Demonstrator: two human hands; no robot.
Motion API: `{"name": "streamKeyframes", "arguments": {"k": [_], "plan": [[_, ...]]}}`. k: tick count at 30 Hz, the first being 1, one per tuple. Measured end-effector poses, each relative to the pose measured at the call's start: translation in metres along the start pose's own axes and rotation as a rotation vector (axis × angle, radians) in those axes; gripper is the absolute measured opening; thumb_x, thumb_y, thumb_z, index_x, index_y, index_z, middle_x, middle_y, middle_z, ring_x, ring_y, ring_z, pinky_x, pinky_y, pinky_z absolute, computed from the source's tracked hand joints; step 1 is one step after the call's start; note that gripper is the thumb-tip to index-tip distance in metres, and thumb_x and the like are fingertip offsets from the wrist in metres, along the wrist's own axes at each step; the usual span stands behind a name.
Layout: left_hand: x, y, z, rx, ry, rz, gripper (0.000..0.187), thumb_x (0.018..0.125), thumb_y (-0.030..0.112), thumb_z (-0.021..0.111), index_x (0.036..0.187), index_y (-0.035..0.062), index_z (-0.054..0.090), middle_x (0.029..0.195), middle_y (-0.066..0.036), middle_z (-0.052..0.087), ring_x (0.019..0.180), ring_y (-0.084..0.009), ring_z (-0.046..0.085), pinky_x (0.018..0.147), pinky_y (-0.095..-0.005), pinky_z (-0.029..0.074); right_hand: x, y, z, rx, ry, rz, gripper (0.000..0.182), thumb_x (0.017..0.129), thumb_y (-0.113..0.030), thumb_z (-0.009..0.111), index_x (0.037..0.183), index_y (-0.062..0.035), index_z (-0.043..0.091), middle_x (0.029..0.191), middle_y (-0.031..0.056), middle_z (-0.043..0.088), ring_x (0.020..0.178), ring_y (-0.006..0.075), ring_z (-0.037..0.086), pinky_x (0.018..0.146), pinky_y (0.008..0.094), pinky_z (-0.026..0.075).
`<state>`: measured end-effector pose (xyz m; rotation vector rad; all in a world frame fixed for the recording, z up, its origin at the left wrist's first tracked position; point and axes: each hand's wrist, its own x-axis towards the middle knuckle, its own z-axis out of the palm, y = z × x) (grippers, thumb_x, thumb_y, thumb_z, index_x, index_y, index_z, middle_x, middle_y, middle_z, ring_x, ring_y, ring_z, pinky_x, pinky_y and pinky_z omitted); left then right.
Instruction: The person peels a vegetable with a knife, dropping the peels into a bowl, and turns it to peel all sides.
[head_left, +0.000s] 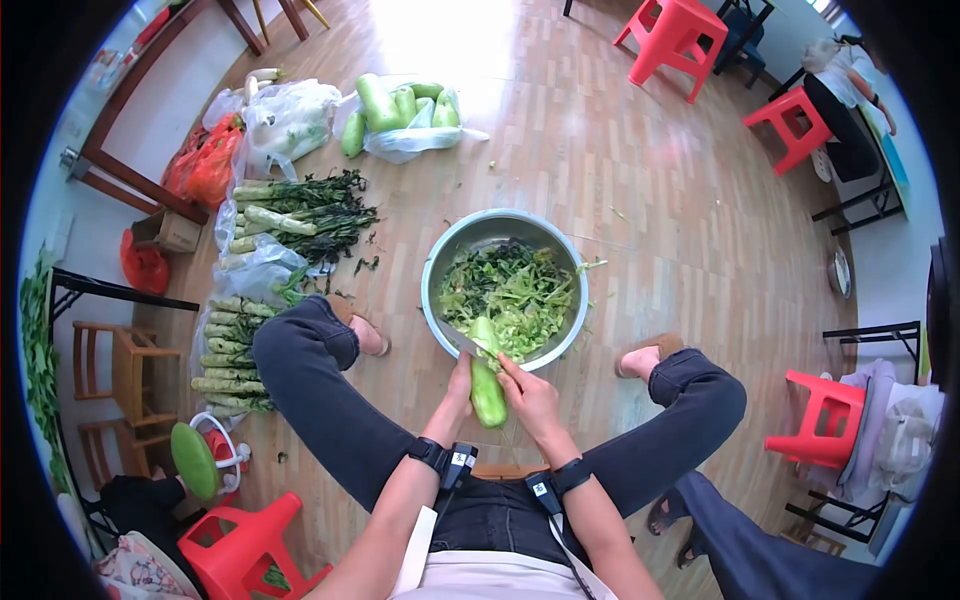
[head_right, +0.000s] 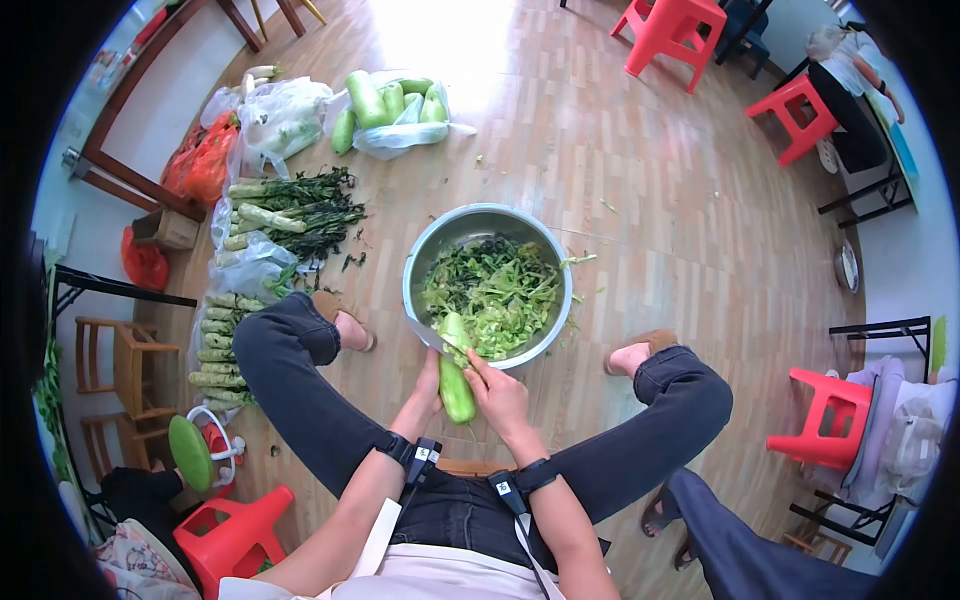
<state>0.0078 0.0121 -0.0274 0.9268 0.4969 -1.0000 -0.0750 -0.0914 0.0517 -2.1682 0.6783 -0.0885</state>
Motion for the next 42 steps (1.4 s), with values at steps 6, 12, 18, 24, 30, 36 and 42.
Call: {"name": "streamKeyframes", "arguments": {"k": [6, 12, 18, 24, 30, 36, 42], "plan": [[-0.005, 0.008, 0.011, 0.064, -0.026, 0.051, 0.056, 0.089, 0.053, 0.038, 0.117, 0.0056, 0.046, 0.103, -0.007, 0.057, 0.089, -0.0165, 0.058, 0.073, -0.0306, 0.049, 0.001, 0.006, -0.004, -0.009, 0.004, -0.051, 0.034, 0.082, -0.027, 0.059, 0.115, -0.0262, 0.058, 0.079, 0.0091, 0.064, 0.064, 0.0221, 0.062, 0.059, 0.0307, 0.048], [-0.007, 0.011, 0.011, 0.061, -0.095, 0.025, 0.054, 0.088, 0.052, 0.04, 0.116, 0.006, 0.047, 0.102, -0.006, 0.058, 0.086, -0.0162, 0.058, 0.071, -0.0305, 0.05, 0.001, 0.004, -0.005, -0.024, 0.02, -0.088, 0.034, 0.081, -0.027, 0.06, 0.115, -0.025, 0.058, 0.079, 0.0084, 0.064, 0.064, 0.0208, 0.062, 0.059, 0.0306, 0.048], [-0.016, 0.01, 0.015, 0.056, -0.134, 0.017, 0.045, 0.089, 0.047, 0.042, 0.114, 0.0095, 0.047, 0.096, -0.005, 0.058, 0.081, -0.0139, 0.058, 0.07, -0.0291, 0.049, 0.005, 0.0, -0.004, -0.05, 0.062, -0.055, 0.034, 0.082, -0.027, 0.059, 0.115, -0.0231, 0.058, 0.076, 0.0087, 0.063, 0.06, 0.019, 0.06, 0.056, 0.0289, 0.046], [-0.014, 0.004, 0.017, 0.135, -0.098, -0.023, 0.044, 0.089, 0.049, 0.041, 0.106, 0.0091, 0.052, 0.085, -0.004, 0.059, 0.072, -0.0124, 0.058, 0.063, -0.0281, 0.049, 0.018, 0.014, -0.005, 0.045, 0.043, 0.07, 0.03, 0.084, -0.034, 0.056, 0.113, -0.0268, 0.06, 0.068, 0.0074, 0.063, 0.059, 0.0216, 0.061, 0.054, 0.032, 0.047], [-0.008, 0.012, 0.007, 0.051, -0.012, 0.07, 0.058, 0.087, 0.052, 0.042, 0.121, 0.0051, 0.043, 0.107, -0.01, 0.055, 0.093, -0.0202, 0.056, 0.076, -0.0337, 0.048, 0.002, 0.007, 0.002, -0.03, -0.01, -0.103, 0.033, 0.083, -0.035, 0.055, 0.115, -0.0277, 0.057, 0.074, 0.0053, 0.064, 0.061, 0.0212, 0.062, 0.054, 0.033, 0.048], [-0.004, 0.008, 0.01, 0.109, -0.064, 0.032, 0.053, 0.088, 0.05, 0.042, 0.118, 0.0056, 0.045, 0.102, -0.008, 0.056, 0.088, -0.0172, 0.057, 0.072, -0.0315, 0.049, 0.003, 0.013, 0.003, -0.111, 0.067, -0.149, 0.035, 0.082, -0.037, 0.056, 0.115, -0.0268, 0.058, 0.067, 0.0041, 0.061, 0.057, 0.0202, 0.06, 0.051, 0.0326, 0.046], [-0.007, 0.001, 0.008, 0.149, 0.002, 0.031, 0.051, 0.091, 0.048, 0.037, 0.118, 0.0055, 0.046, 0.1, -0.007, 0.057, 0.085, -0.0154, 0.058, 0.07, -0.0307, 0.049, 0.004, 0.008, 0.004, -0.11, 0.062, -0.114, 0.036, 0.081, -0.035, 0.059, 0.116, -0.0273, 0.057, 0.071, 0.0057, 0.062, 0.06, 0.021, 0.061, 0.054, 0.0322, 0.046]]}}
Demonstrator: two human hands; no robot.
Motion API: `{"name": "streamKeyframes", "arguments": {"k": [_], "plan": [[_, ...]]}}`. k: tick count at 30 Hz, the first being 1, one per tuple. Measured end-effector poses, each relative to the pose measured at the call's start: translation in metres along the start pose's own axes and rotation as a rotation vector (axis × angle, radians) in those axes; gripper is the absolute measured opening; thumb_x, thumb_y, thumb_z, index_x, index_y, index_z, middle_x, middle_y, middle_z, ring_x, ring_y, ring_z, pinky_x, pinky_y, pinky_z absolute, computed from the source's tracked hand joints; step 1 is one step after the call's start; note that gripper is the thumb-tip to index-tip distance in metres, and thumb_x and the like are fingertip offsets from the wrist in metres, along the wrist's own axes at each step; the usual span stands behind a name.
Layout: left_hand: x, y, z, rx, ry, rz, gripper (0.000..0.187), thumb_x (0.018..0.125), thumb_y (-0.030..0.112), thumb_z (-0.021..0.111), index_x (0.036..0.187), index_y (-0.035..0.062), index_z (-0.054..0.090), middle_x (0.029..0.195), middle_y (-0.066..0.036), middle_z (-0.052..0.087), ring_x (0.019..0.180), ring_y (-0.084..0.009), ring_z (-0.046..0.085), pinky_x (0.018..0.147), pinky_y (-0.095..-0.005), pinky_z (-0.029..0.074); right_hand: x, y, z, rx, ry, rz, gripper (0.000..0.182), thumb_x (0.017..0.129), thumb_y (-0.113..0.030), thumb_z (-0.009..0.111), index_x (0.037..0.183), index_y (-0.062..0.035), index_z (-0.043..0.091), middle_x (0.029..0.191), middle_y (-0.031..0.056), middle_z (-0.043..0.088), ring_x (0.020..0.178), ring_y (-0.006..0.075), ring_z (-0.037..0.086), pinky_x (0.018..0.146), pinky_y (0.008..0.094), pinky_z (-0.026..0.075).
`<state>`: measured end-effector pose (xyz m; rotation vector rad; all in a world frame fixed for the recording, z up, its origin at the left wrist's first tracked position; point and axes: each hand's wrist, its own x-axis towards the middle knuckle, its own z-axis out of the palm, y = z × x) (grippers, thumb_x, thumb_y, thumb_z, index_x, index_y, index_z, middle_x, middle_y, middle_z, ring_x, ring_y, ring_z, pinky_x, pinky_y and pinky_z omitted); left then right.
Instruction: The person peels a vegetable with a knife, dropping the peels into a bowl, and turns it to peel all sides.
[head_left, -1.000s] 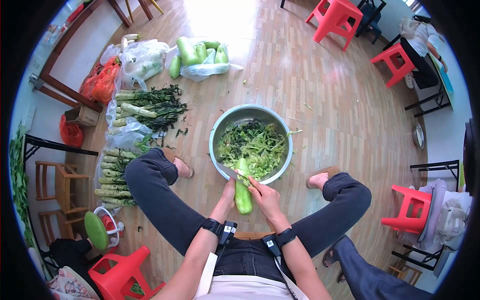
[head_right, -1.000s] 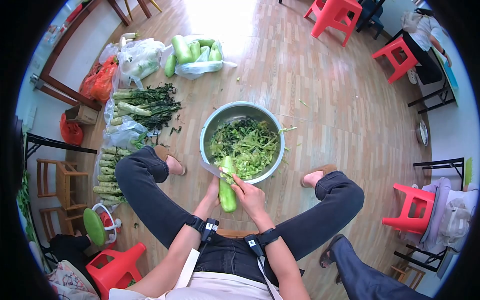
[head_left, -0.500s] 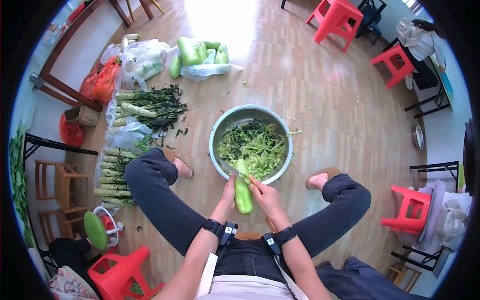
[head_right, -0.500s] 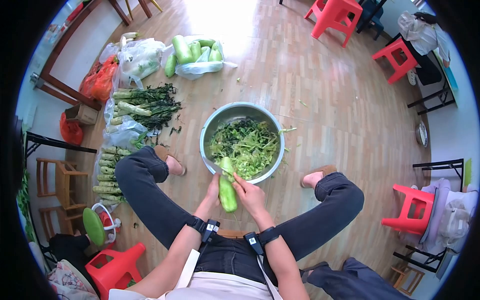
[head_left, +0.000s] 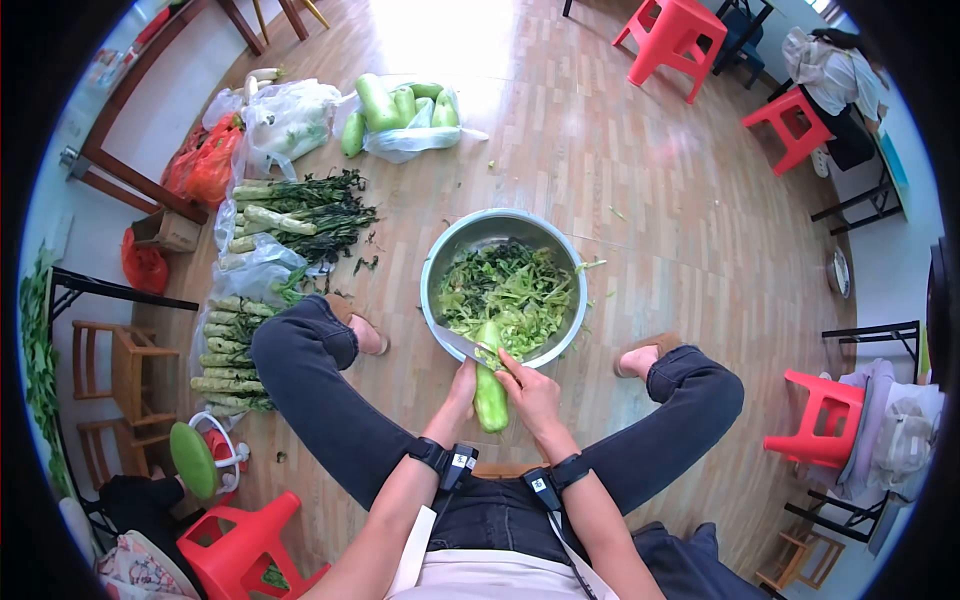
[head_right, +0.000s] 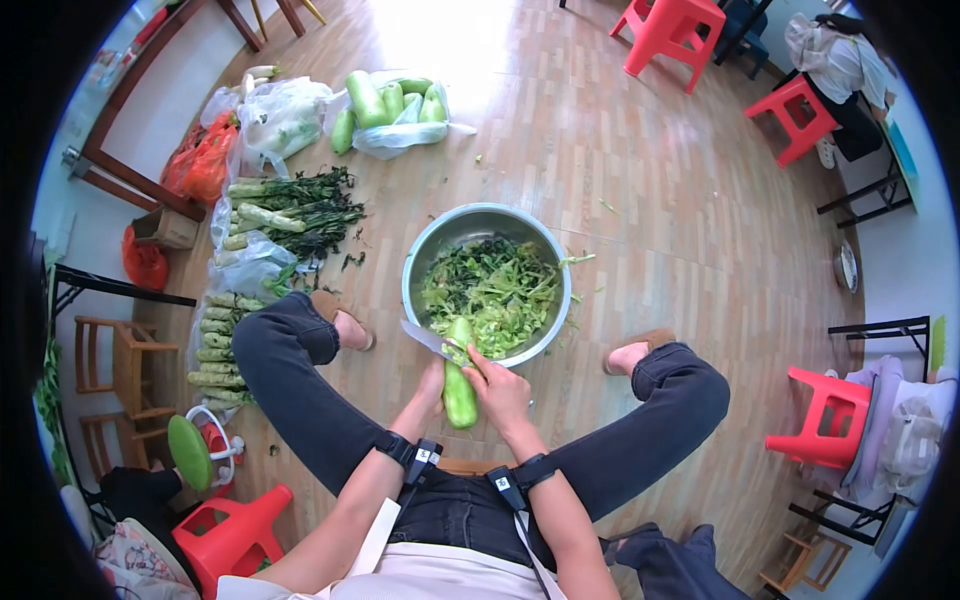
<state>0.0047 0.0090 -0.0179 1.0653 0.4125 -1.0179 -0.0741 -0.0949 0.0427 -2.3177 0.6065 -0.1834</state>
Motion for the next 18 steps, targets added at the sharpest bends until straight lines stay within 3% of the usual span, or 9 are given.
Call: {"name": "streamKeyframes", "arguments": {"k": [10, 13, 15, 18], "plan": [[-0.005, 0.001, 0.009, -0.003, -0.033, 0.022, 0.049, 0.09, 0.046, 0.039, 0.116, 0.0054, 0.047, 0.098, -0.006, 0.057, 0.083, -0.0137, 0.058, 0.069, -0.0282, 0.048, 0.002, 0.0, 0.005, -0.019, 0.078, 0.025, 0.035, 0.081, -0.034, 0.058, 0.116, -0.0274, 0.057, 0.068, 0.0061, 0.061, 0.058, 0.02, 0.06, 0.054, 0.0323, 0.046], [-0.003, 0.003, 0.007, 0.02, -0.04, -0.008, 0.046, 0.09, 0.044, 0.042, 0.111, 0.005, 0.049, 0.094, -0.006, 0.058, 0.078, -0.0135, 0.058, 0.067, -0.0279, 0.048, 0.005, 0.017, 0.022, 0.148, 0.117, 0.15, 0.032, 0.085, -0.032, 0.056, 0.115, -0.0207, 0.058, 0.06, 0.0042, 0.059, 0.048, 0.0155, 0.055, 0.047, 0.0285, 0.042], [-0.008, 0.007, 0.011, -0.018, -0.089, -0.029, 0.044, 0.088, 0.044, 0.044, 0.106, 0.0046, 0.051, 0.087, -0.006, 0.06, 0.072, -0.0138, 0.059, 0.064, -0.0278, 0.049, 0.011, 0.034, 0.031, 0.804, 0.043, 0.497, 0.034, 0.089, -0.028, 0.052, 0.119, -0.0132, 0.055, 0.054, -0.0013, 0.051, 0.041, 0.0079, 0.043, 0.042, 0.0231, 0.034], [-0.004, 0.004, 0.009, 0.007, -0.114, -0.066, 0.045, 0.088, 0.045, 0.043, 0.105, 0.0043, 0.052, 0.083, -0.007, 0.06, 0.069, -0.0153, 0.059, 0.061, -0.0292, 0.05, 0.017, 0.044, 0.017, 0.962, 0.005, 0.6, 0.037, 0.09, -0.025, 0.051, 0.123, -0.0082, 0.051, 0.054, -0.0054, 0.044, 0.044, 0.0028, 0.036, 0.041, 0.02, 0.029]]}}
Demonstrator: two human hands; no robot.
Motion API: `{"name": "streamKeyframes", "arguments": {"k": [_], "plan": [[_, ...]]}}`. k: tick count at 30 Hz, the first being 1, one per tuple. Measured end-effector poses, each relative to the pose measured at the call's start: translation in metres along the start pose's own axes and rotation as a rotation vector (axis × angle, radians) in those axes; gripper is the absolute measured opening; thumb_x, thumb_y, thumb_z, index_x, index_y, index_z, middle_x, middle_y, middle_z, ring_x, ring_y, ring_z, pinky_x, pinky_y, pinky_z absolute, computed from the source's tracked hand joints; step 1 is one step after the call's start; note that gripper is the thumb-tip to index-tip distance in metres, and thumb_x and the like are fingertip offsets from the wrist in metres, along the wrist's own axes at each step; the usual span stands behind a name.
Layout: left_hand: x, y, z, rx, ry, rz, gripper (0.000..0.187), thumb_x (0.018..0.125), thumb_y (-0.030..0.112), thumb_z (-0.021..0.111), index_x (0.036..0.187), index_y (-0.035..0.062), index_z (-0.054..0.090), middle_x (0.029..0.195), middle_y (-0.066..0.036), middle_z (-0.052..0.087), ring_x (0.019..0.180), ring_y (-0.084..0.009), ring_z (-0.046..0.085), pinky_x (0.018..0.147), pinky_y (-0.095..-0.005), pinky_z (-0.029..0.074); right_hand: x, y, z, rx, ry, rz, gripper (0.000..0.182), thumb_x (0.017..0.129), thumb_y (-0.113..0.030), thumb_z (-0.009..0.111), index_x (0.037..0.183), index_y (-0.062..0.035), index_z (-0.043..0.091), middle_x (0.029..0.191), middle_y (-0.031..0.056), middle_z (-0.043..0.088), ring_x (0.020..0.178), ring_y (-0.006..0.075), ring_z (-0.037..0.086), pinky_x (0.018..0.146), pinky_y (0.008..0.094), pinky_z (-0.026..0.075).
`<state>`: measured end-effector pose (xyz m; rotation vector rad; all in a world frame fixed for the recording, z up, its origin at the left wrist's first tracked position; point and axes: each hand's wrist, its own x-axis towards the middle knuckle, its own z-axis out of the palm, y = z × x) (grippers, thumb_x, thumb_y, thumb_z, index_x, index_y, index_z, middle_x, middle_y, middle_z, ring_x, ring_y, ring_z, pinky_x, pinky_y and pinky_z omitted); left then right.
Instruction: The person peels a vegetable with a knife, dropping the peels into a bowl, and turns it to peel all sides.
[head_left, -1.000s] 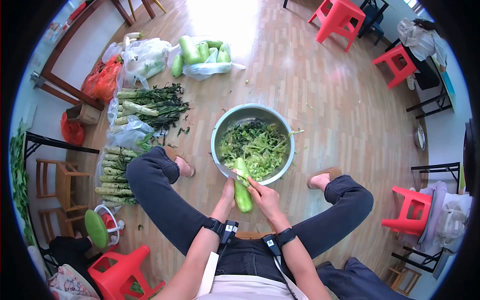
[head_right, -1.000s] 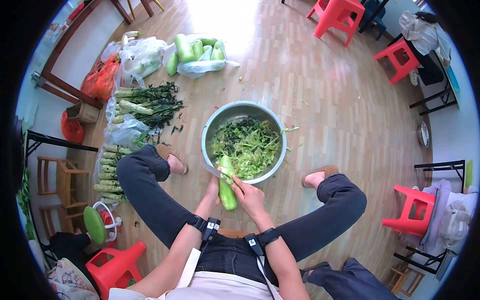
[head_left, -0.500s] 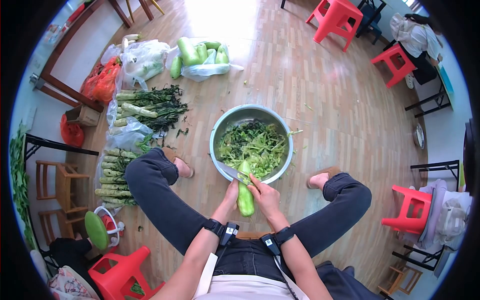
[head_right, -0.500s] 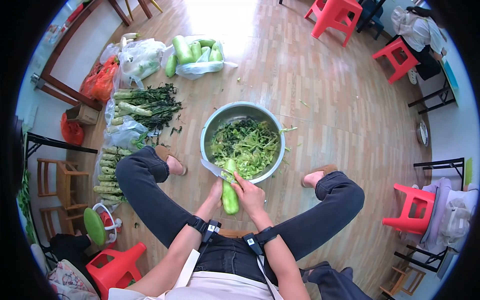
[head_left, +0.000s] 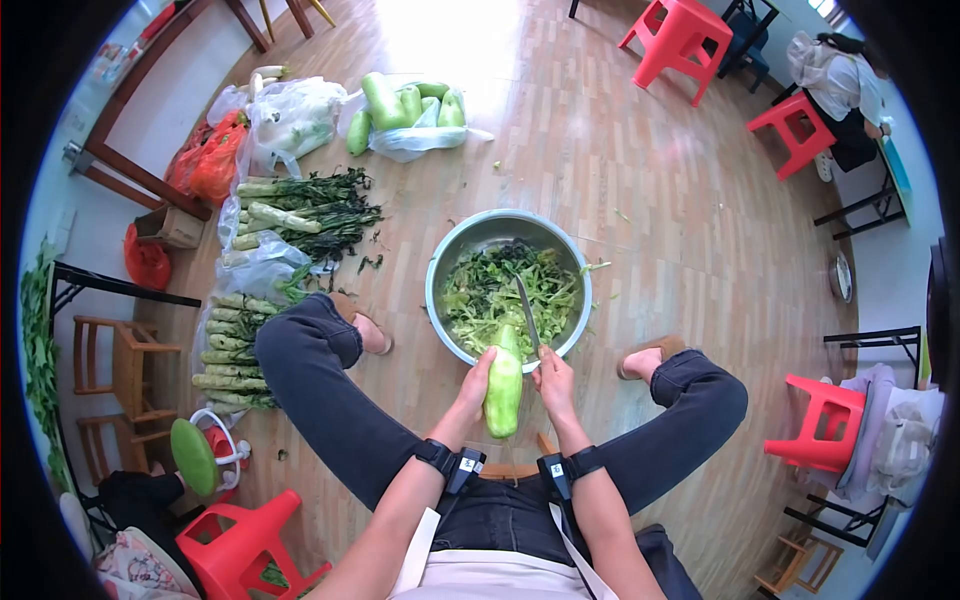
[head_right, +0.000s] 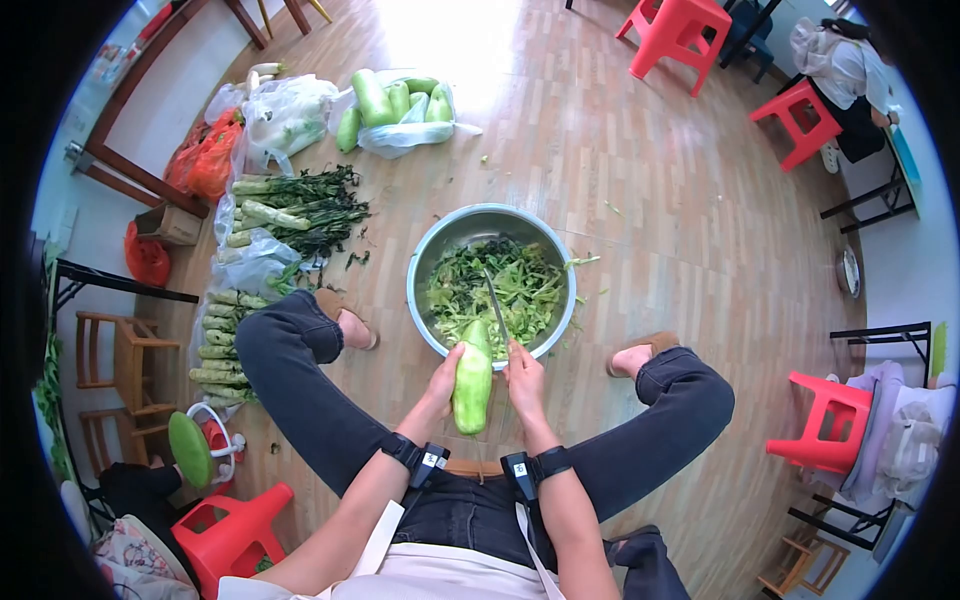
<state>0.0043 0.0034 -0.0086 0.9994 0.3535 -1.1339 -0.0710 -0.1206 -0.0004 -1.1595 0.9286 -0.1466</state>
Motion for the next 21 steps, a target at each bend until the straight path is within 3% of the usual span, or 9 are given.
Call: {"name": "streamKeyframes", "arguments": {"k": [1, 3, 4, 5, 7, 8, 11, 21], "plan": [[0.0, 0.001, 0.0, -0.001, 0.0, 0.0, 0.045, 0.088, 0.045, 0.043, 0.105, 0.0043, 0.052, 0.083, -0.007, 0.06, 0.069, -0.0153, 0.059, 0.061, -0.0292, 0.05, -0.005, -0.005, 0.003, -0.001, 0.0, 0.0, 0.037, 0.09, -0.025, 0.051, 0.123, -0.0082, 0.051, 0.054, -0.0054, 0.044, 0.044, 0.0028, 0.036, 0.041, 0.02, 0.029], [-0.002, 0.006, 0.002, -0.039, -0.022, -0.035, 0.049, 0.088, 0.048, 0.041, 0.105, 0.0038, 0.053, 0.084, -0.007, 0.061, 0.072, -0.0164, 0.06, 0.063, -0.0298, 0.05, -0.022, -0.017, 0.008, -0.262, -0.006, -0.241, 0.04, 0.09, -0.024, 0.051, 0.127, -0.01, 0.047, 0.054, -0.0058, 0.044, 0.046, 0.003, 0.038, 0.043, 0.0205, 0.03], [-0.004, 0.01, 0.004, -0.041, -0.009, -0.053, 0.053, 0.089, 0.051, 0.037, 0.109, 0.0038, 0.052, 0.09, -0.008, 0.062, 0.076, -0.0173, 0.061, 0.065, -0.0302, 0.05, -0.031, -0.023, 0.008, -0.495, -0.006, -0.283, 0.039, 0.088, -0.024, 0.053, 0.126, -0.0158, 0.049, 0.057, -0.0012, 0.051, 0.049, 0.0077, 0.046, 0.048, 0.0233, 0.037], [0.0, 0.006, 0.002, -0.042, -0.011, -0.053, 0.053, 0.089, 0.051, 0.037, 0.109, 0.0038, 0.052, 0.09, -0.008, 0.062, 0.076, -0.0173, 0.061, 0.065, -0.0302, 0.05, -0.04, -0.029, 0.009, -0.496, -0.004, -0.283, 0.039, 0.088, -0.024, 0.053, 0.126, -0.0158, 0.049, 0.057, -0.0012, 0.051, 0.049, 0.0077, 0.046, 0.048, 0.0233, 0.037], [0.004, 0.0, -0.006, -0.08, 0.15, 0.018, 0.055, 0.09, 0.052, 0.035, 0.112, 0.0045, 0.05, 0.095, -0.008, 0.06, 0.079, -0.0173, 0.06, 0.066, -0.0303, 0.05, -0.051, -0.033, 0.013, -0.845, -0.029, -0.389, 0.039, 0.085, -0.025, 0.056, 0.124, -0.0234, 0.05, 0.064, 0.0051, 0.058, 0.053, 0.0135, 0.054, 0.054, 0.0269, 0.043], [0.007, -0.003, -0.01, -0.1, 0.11, 0.056, 0.056, 0.09, 0.053, 0.034, 0.115, 0.0056, 0.049, 0.097, -0.007, 0.059, 0.08, -0.0164, 0.06, 0.066, -0.0301, 0.05, -0.052, -0.03, 0.014, -0.832, -0.019, -0.456, 0.039, 0.083, -0.027, 0.058, 0.121, -0.0272, 0.053, 0.071, 0.0084, 0.061, 0.059, 0.0184, 0.059, 0.058, 0.03, 0.046], [0.001, 0.007, -0.003, 0.039, 0.1, 0.015, 0.056, 0.089, 0.054, 0.035, 0.116, 0.0061, 0.048, 0.097, -0.006, 0.059, 0.08, -0.0154, 0.059, 0.067, -0.0293, 0.049, -0.048, -0.033, 0.013, -0.92, -0.016, -0.555, 0.038, 0.082, -0.03, 0.059, 0.119, -0.0267, 0.054, 0.074, 0.0071, 0.062, 0.06, 0.02, 0.06, 0.057, 0.0312, 0.046], [0.003, -0.001, -0.008, 0.041, 0.018, 0.014, 0.055, 0.088, 0.055, 0.036, 0.118, 0.0089, 0.046, 0.1, -0.006, 0.057, 0.085, -0.0158, 0.059, 0.069, -0.0303, 0.05, -0.043, -0.028, 0.018, -1.018, 0.025, -0.62, 0.038, 0.08, -0.033, 0.059, 0.118, -0.0274, 0.055, 0.069, 0.0052, 0.06, 0.057, 0.0213, 0.058, 0.053, 0.0324, 0.046]]}}
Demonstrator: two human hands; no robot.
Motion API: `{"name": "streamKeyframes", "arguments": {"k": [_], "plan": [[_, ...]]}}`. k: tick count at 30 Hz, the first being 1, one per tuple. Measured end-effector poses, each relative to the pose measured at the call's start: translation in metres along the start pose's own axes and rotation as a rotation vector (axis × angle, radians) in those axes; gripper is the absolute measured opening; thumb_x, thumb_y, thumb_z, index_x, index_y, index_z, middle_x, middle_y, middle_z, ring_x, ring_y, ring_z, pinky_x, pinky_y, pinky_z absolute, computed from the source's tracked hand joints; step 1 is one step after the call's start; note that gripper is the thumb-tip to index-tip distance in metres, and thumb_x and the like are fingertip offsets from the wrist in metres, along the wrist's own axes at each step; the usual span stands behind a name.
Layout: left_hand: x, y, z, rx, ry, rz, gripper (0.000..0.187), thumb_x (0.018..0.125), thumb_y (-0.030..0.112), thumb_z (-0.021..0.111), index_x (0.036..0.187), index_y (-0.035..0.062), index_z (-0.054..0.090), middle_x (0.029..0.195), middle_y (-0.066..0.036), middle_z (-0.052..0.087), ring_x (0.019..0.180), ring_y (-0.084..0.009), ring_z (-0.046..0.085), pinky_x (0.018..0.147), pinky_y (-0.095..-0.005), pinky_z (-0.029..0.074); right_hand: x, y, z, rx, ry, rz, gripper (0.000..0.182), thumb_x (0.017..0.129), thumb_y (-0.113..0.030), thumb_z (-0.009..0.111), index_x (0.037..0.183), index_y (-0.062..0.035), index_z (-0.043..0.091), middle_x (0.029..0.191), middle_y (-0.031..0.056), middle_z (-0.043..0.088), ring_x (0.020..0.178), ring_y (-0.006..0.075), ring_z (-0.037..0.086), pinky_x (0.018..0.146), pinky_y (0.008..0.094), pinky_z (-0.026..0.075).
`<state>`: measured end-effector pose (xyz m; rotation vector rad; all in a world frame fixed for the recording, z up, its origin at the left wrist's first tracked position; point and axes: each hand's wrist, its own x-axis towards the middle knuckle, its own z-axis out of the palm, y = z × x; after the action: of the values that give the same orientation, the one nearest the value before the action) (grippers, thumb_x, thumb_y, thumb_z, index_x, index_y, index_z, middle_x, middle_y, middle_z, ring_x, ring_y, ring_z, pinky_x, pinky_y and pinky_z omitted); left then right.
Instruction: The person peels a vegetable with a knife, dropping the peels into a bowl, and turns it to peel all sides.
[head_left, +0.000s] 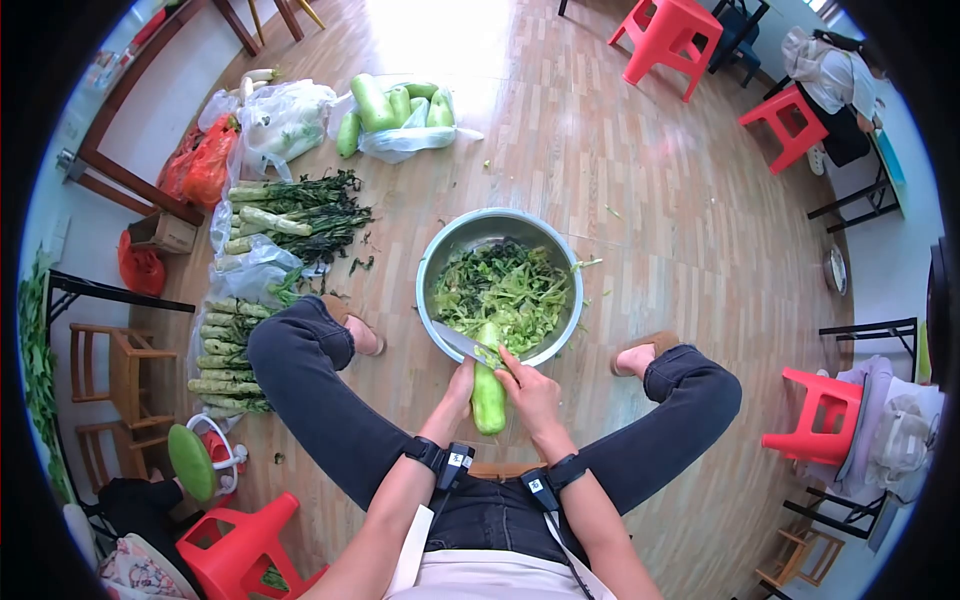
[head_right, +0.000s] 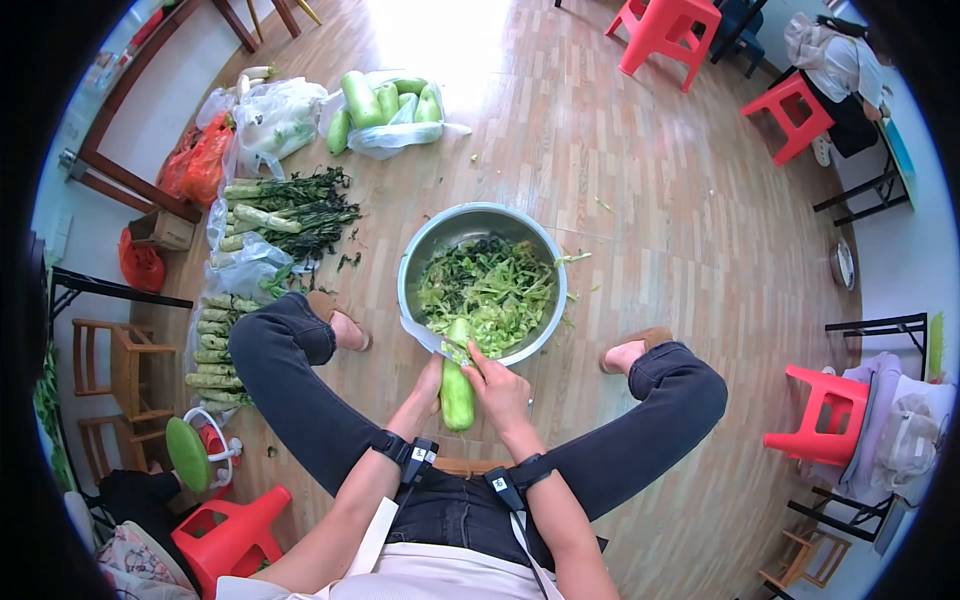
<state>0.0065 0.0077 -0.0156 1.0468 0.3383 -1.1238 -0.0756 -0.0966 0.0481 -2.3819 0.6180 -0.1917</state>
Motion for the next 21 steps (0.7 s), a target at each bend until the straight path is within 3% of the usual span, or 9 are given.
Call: {"name": "streamKeyframes", "arguments": {"k": [3, 6, 9, 11, 14, 16, 18, 19, 21], "plan": [[-0.001, 0.002, 0.003, -0.061, 0.077, 0.032, 0.054, 0.09, 0.052, 0.036, 0.114, 0.0058, 0.049, 0.096, -0.006, 0.059, 0.079, -0.0143, 0.059, 0.066, -0.0288, 0.049, 0.001, -0.009, 0.004, 0.033, 0.079, 0.009, 0.036, 0.081, -0.032, 0.059, 0.117, -0.0271, 0.056, 0.067, 0.0059, 0.06, 0.056, 0.0217, 0.058, 0.052, 0.0323, 0.045], [-0.003, 0.008, 0.007, -0.084, 0.052, -0.02, 0.053, 0.089, 0.052, 0.038, 0.109, 0.0055, 0.052, 0.09, -0.005, 0.06, 0.075, -0.0145, 0.059, 0.063, -0.0282, 0.049, 0.002, -0.004, 0.015, 0.09, 0.119, 0.089, 0.033, 0.084, -0.03, 0.057, 0.117, -0.023, 0.057, 0.064, 0.0058, 0.06, 0.055, 0.0157, 0.059, 0.05, 0.0301, 0.044], [-0.001, 0.006, 0.001, -0.082, -0.006, 0.019, 0.054, 0.089, 0.053, 0.036, 0.111, 0.0054, 0.05, 0.091, -0.01, 0.061, 0.078, -0.0172, 0.061, 0.066, -0.0307, 0.051, 0.005, 0.015, 0.033, 0.442, 0.117, 0.291, 0.029, 0.087, -0.028, 0.053, 0.114, -0.0191, 0.059, 0.063, 0.0065, 0.06, 0.05, 0.012, 0.054, 0.048, 0.0267, 0.041], [-0.008, 0.012, 0.006, -0.103, -0.083, -0.011, 0.054, 0.089, 0.053, 0.035, 0.109, 0.0056, 0.051, 0.091, -0.011, 0.061, 0.077, -0.0181, 0.062, 0.064, -0.0311, 0.052, 0.009, 0.036, 0.035, 0.955, 0.1, 0.547, 0.032, 0.09, -0.023, 0.051, 0.121, -0.0168, 0.054, 0.054, -0.0053, 0.047, 0.05, 0.0027, 0.042, 0.045, 0.0202, 0.033], [-0.006, 0.015, 0.006, -0.148, -0.101, 0.015, 0.054, 0.09, 0.052, 0.033, 0.11, 0.0057, 0.051, 0.092, -0.01, 0.061, 0.077, -0.0191, 0.061, 0.064, -0.0319, 0.052, 0.009, 0.025, 0.01, 0.616, 0.081, 0.474, 0.037, 0.09, -0.027, 0.051, 0.125, -0.0183, 0.049, 0.056, 0.0016, 0.045, 0.052, 0.0059, 0.038, 0.049, 0.0236, 0.038], [-0.007, 0.017, 0.009, -0.221, -0.093, 0.012, 0.054, 0.089, 0.053, 0.036, 0.106, 0.0047, 0.053, 0.088, -0.01, 0.062, 0.074, -0.0191, 0.062, 0.063, -0.0312, 0.052, 0.005, 0.016, 0.001, 0.53, 0.04, 0.399, 0.039, 0.088, -0.028, 0.052, 0.126, -0.0221, 0.048, 0.056, 0.0035, 0.05, 0.05, 0.0099, 0.047, 0.05, 0.0261, 0.041], [-0.005, 0.017, 0.009, -0.291, -0.074, 0.016, 0.055, 0.088, 0.053, 0.038, 0.103, 0.0036, 0.055, 0.083, -0.01, 0.063, 0.072, -0.0191, 0.062, 0.063, -0.0304, 0.052, -0.002, 0.007, -0.001, 0.259, -0.045, 0.122, 0.036, 0.086, -0.029, 0.054, 0.122, -0.0265, 0.051, 0.06, 0.0052, 0.056, 0.052, 0.0186, 0.055, 0.052, 0.0302, 0.044], [-0.002, 0.012, 0.004, -0.267, -0.027, 0.032, 0.054, 0.088, 0.053, 0.037, 0.105, 0.0044, 0.054, 0.086, -0.009, 0.062, 0.073, -0.0182, 0.062, 0.063, -0.0306, 0.052, -0.003, 0.008, 0.007, 0.26, 0.046, 0.009, 0.035, 0.084, -0.031, 0.056, 0.119, -0.0296, 0.054, 0.067, 0.0059, 0.06, 0.059, 0.0239, 0.059, 0.055, 0.0335, 0.046], [-0.001, 0.01, -0.004, -0.205, 0.005, 0.018, 0.054, 0.089, 0.053, 0.035, 0.113, 0.0064, 0.05, 0.094, -0.007, 0.061, 0.077, -0.0162, 0.061, 0.063, -0.0309, 0.052, -0.002, 0.005, 0.001, 0.215, -0.017, 0.046, 0.034, 0.083, -0.028, 0.057, 0.117, -0.0265, 0.056, 0.074, 0.0083, 0.062, 0.063, 0.0221, 0.06, 0.058, 0.0316, 0.047]]}}
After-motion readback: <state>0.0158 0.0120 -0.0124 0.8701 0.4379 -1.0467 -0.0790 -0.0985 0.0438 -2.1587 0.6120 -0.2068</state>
